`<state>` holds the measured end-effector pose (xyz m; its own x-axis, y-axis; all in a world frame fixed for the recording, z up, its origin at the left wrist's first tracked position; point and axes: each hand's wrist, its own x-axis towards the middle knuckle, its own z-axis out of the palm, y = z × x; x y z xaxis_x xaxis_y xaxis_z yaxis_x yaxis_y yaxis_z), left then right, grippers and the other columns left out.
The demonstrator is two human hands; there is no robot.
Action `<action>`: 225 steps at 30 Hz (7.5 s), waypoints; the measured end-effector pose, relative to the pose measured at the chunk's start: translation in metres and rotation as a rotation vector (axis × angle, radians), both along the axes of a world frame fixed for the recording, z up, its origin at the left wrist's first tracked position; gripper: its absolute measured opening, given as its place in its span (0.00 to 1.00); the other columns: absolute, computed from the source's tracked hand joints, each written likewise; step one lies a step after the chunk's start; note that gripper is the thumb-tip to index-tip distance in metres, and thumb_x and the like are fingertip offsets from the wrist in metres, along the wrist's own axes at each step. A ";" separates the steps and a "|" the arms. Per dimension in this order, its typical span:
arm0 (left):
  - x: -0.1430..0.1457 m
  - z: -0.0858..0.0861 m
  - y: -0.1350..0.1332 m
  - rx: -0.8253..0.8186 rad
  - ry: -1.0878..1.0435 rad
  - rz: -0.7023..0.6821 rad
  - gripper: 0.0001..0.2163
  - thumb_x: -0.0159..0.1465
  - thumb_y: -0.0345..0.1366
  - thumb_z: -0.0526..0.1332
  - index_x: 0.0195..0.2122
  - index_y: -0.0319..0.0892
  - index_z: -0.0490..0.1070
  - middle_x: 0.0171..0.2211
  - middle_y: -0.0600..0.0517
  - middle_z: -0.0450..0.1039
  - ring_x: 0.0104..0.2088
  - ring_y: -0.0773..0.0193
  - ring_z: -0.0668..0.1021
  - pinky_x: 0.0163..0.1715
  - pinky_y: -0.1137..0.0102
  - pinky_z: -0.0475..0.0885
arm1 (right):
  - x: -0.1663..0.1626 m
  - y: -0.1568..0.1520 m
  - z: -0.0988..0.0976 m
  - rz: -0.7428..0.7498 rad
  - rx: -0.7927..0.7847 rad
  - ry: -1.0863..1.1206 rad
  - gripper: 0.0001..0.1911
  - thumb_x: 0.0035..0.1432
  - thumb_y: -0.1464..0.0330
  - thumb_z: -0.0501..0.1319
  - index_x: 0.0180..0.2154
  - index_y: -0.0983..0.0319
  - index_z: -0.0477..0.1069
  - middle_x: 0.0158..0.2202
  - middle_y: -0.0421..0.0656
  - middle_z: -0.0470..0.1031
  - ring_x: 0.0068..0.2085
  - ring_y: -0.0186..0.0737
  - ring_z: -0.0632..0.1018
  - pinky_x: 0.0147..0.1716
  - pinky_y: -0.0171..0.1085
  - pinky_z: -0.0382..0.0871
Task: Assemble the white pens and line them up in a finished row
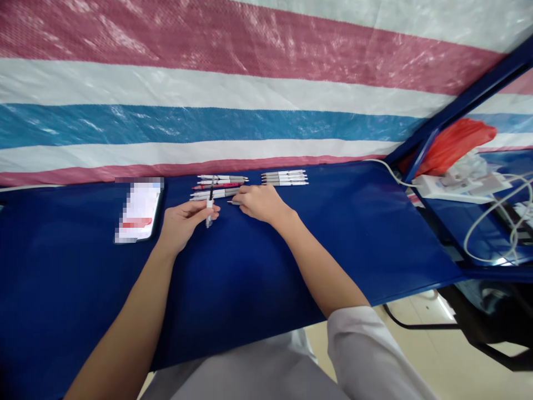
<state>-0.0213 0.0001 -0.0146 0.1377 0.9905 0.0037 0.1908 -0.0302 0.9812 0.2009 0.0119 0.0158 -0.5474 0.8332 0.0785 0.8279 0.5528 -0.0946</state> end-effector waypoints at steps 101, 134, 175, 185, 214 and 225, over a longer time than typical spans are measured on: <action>0.005 0.007 -0.011 -0.215 -0.001 -0.275 0.16 0.58 0.44 0.68 0.43 0.40 0.80 0.35 0.47 0.83 0.32 0.59 0.83 0.38 0.66 0.79 | -0.044 -0.024 -0.033 -0.407 -0.333 1.913 0.11 0.43 0.67 0.73 0.31 0.57 0.75 0.36 0.37 0.81 0.32 0.35 0.82 0.36 0.37 0.79; 0.017 -0.002 -0.017 0.247 0.316 -0.107 0.12 0.63 0.42 0.62 0.44 0.45 0.80 0.40 0.51 0.82 0.38 0.60 0.81 0.42 0.69 0.74 | -0.040 -0.022 -0.034 -0.565 -0.324 1.861 0.17 0.40 0.63 0.75 0.27 0.60 0.69 0.29 0.34 0.76 0.30 0.32 0.80 0.31 0.34 0.80; 0.019 0.015 -0.020 -0.374 -0.151 -0.467 0.13 0.61 0.44 0.66 0.35 0.39 0.80 0.32 0.46 0.81 0.29 0.62 0.80 0.32 0.69 0.77 | -0.034 -0.024 -0.038 -0.331 -0.659 2.049 0.16 0.43 0.56 0.73 0.29 0.58 0.73 0.27 0.36 0.79 0.32 0.37 0.83 0.31 0.34 0.80; 0.021 0.004 -0.019 -0.070 0.137 -0.250 0.11 0.60 0.43 0.66 0.39 0.42 0.80 0.27 0.52 0.79 0.30 0.63 0.80 0.34 0.70 0.75 | -0.038 -0.019 -0.036 -0.478 -0.539 2.068 0.22 0.40 0.61 0.75 0.23 0.59 0.62 0.25 0.32 0.75 0.25 0.31 0.79 0.26 0.30 0.77; 0.020 0.002 -0.013 -0.146 -0.031 -0.297 0.13 0.62 0.44 0.65 0.40 0.40 0.79 0.32 0.49 0.81 0.28 0.65 0.80 0.35 0.69 0.76 | -0.035 -0.018 -0.033 -0.431 -0.532 2.084 0.14 0.42 0.64 0.74 0.29 0.59 0.73 0.30 0.34 0.80 0.30 0.35 0.83 0.26 0.29 0.79; 0.026 0.010 0.003 -0.441 -0.234 -0.615 0.14 0.63 0.44 0.66 0.41 0.37 0.79 0.31 0.46 0.79 0.26 0.64 0.79 0.27 0.71 0.74 | -0.019 -0.017 -0.038 -0.217 -0.688 2.174 0.13 0.45 0.64 0.73 0.32 0.58 0.75 0.30 0.35 0.82 0.33 0.36 0.84 0.32 0.31 0.80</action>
<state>0.0048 0.0027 -0.0049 0.7049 0.6538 -0.2751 0.0537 0.3375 0.9398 0.1818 -0.0050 -0.0219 0.0037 1.0000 0.0020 -0.7156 0.0041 -0.6985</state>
